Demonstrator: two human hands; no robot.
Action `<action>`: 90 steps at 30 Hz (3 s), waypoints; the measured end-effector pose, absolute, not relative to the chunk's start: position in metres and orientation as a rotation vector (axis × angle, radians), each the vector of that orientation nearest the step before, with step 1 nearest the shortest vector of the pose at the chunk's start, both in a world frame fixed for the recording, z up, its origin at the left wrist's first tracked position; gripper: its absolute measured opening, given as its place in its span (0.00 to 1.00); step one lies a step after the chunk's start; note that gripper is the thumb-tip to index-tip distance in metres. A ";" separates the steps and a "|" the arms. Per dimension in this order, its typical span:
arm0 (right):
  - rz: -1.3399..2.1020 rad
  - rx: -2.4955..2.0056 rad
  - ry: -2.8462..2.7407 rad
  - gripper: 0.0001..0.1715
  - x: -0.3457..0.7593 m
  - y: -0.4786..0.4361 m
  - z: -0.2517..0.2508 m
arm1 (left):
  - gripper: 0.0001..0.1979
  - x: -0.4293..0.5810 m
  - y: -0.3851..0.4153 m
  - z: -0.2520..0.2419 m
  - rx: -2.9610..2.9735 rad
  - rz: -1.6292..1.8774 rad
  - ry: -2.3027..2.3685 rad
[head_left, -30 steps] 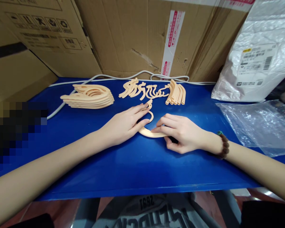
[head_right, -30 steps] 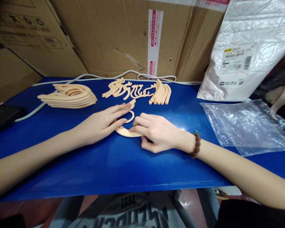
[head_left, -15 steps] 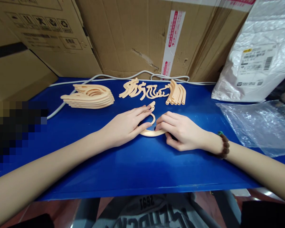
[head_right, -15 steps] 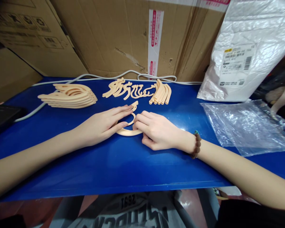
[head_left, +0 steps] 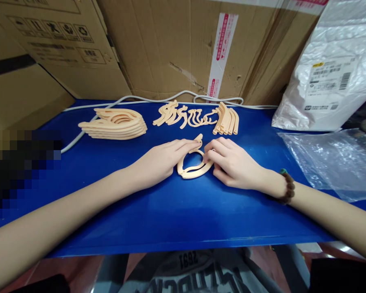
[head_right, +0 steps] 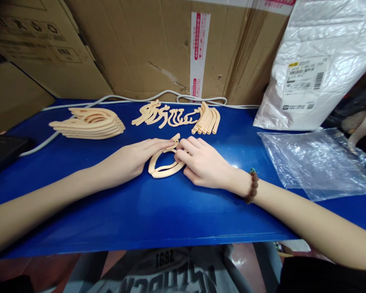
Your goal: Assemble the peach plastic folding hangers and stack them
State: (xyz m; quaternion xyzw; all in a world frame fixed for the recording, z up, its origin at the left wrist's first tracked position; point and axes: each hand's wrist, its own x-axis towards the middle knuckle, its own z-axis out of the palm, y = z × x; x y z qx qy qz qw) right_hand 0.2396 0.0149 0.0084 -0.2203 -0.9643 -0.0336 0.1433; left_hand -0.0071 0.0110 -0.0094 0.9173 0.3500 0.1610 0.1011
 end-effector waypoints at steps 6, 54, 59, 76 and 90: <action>-0.208 -0.698 -2.728 0.09 0.240 0.014 0.006 | 0.24 -0.009 0.014 -0.012 2.729 0.514 1.036; 0.255 -0.778 -2.647 0.47 0.242 0.022 0.003 | 0.40 -0.008 0.011 0.010 2.661 0.405 1.198; 0.253 -0.782 -2.625 0.42 0.243 0.022 0.004 | 0.42 -0.008 0.011 0.010 2.701 0.405 1.168; 0.273 -0.753 -2.447 0.43 0.245 0.021 0.006 | 0.36 -0.008 0.005 0.016 2.862 0.590 1.215; 0.248 -0.811 -2.623 0.34 0.244 0.023 0.005 | 0.50 -0.116 0.057 0.092 2.645 0.308 1.786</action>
